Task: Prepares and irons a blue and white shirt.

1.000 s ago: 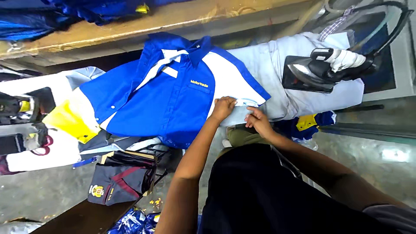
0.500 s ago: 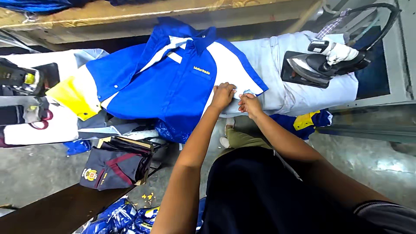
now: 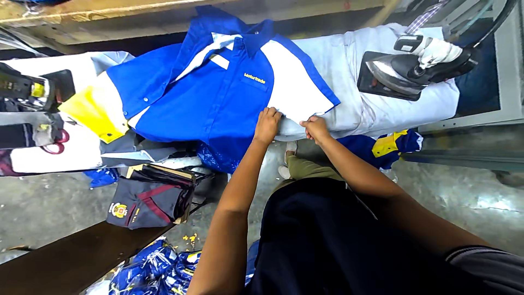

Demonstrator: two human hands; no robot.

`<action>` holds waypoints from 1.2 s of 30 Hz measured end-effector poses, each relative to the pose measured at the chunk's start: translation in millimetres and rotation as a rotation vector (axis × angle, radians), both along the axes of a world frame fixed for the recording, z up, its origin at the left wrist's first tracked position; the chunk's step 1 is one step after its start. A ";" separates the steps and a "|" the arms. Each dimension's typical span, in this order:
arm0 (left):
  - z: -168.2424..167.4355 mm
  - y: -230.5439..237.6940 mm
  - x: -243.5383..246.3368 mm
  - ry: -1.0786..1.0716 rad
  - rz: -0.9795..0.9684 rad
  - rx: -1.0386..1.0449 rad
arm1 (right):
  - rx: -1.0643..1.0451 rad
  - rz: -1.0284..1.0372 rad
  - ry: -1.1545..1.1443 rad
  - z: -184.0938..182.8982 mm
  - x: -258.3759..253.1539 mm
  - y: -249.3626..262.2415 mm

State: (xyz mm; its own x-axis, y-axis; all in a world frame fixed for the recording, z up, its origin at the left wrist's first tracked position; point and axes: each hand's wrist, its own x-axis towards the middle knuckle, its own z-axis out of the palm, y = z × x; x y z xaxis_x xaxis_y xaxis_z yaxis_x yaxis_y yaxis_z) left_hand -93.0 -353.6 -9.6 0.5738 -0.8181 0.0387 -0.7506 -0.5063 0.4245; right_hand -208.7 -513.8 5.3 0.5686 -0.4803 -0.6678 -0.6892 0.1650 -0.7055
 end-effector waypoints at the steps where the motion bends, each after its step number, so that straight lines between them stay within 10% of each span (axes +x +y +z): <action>1: 1.2 -0.6 2.4 -0.004 -0.007 0.003 | -0.029 0.020 0.013 0.0 0.3 0.4; 19: -27.3 -14.3 -42.7 -0.111 -0.186 -0.067 | -0.113 0.253 0.130 1.0 4.9 -9.4; 27: -28.3 -15.0 -47.0 -0.063 -0.148 -0.046 | 0.257 -0.154 -0.163 3.7 -23.9 -42.6; 31: -20.8 -15.5 -47.2 -0.056 -0.165 -0.023 | 0.199 -0.439 -0.114 5.4 -7.4 -74.1; 36: -20.2 -16.8 -46.0 -0.093 -0.221 0.002 | -0.093 -0.276 0.004 2.7 -0.4 -87.7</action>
State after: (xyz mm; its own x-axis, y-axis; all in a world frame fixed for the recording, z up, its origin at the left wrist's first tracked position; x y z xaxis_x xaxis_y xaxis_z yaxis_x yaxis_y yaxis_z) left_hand -139.0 -370.4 -29.8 0.3749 -0.9235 0.0809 -0.8790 -0.3264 0.3475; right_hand -209.2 -601.5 8.0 0.4054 -0.6758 -0.6156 -0.6297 0.2817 -0.7239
